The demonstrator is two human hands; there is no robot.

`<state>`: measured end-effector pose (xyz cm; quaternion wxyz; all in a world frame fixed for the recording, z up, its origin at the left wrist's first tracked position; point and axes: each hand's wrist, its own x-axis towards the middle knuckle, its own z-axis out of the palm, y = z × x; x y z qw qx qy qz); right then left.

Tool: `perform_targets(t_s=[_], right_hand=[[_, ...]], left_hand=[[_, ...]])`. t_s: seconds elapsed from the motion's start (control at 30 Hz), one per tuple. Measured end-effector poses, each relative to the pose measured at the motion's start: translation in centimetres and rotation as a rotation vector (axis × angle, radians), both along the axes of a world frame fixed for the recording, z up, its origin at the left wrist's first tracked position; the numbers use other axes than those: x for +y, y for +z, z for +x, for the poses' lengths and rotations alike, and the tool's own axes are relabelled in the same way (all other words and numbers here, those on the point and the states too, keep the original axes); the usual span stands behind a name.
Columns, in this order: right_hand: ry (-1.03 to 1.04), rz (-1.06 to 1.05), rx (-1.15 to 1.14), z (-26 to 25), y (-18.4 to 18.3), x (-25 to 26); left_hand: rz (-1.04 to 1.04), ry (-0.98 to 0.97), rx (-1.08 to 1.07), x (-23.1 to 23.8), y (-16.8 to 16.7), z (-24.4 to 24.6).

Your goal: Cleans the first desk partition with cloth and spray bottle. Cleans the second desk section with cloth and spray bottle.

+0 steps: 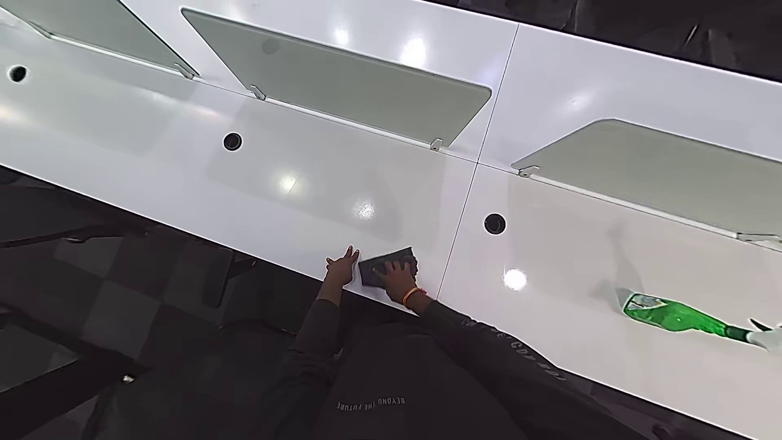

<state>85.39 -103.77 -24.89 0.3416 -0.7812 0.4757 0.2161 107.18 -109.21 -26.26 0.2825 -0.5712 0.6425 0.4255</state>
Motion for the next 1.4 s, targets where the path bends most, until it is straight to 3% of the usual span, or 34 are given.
perform_targets(t_s=[0.13,0.33,0.57,0.8,1.13,1.2,1.4], right_hand=[[0.058,0.042,-0.01,-1.1,0.1,4.6],[-0.255,-0.06,0.084,-7.5,-0.1,8.3],[-0.401,-0.172,0.189,-11.7,-1.4,8.5],[-0.534,-0.254,0.19,-12.0,-2.6,2.0],[-0.672,-0.218,0.227,-13.7,-3.1,-15.2],[-0.602,-0.193,0.176,-11.6,-2.9,-16.5],[-0.117,-0.149,-0.072,-4.0,-4.0,-16.1]], left_hand=[[-0.046,0.02,-0.062,0.3,0.0,-1.0],[-0.153,0.121,-0.225,1.4,-1.2,-5.5],[-0.202,0.446,-0.163,-4.0,-1.3,-10.0],[-0.084,0.515,-0.218,-5.8,-2.4,-11.7],[-0.032,0.563,-0.285,-7.0,-2.9,-12.5],[-0.029,0.56,-0.299,-7.0,-3.2,-12.6],[-0.023,0.585,-0.278,-7.1,-3.6,-12.4]])
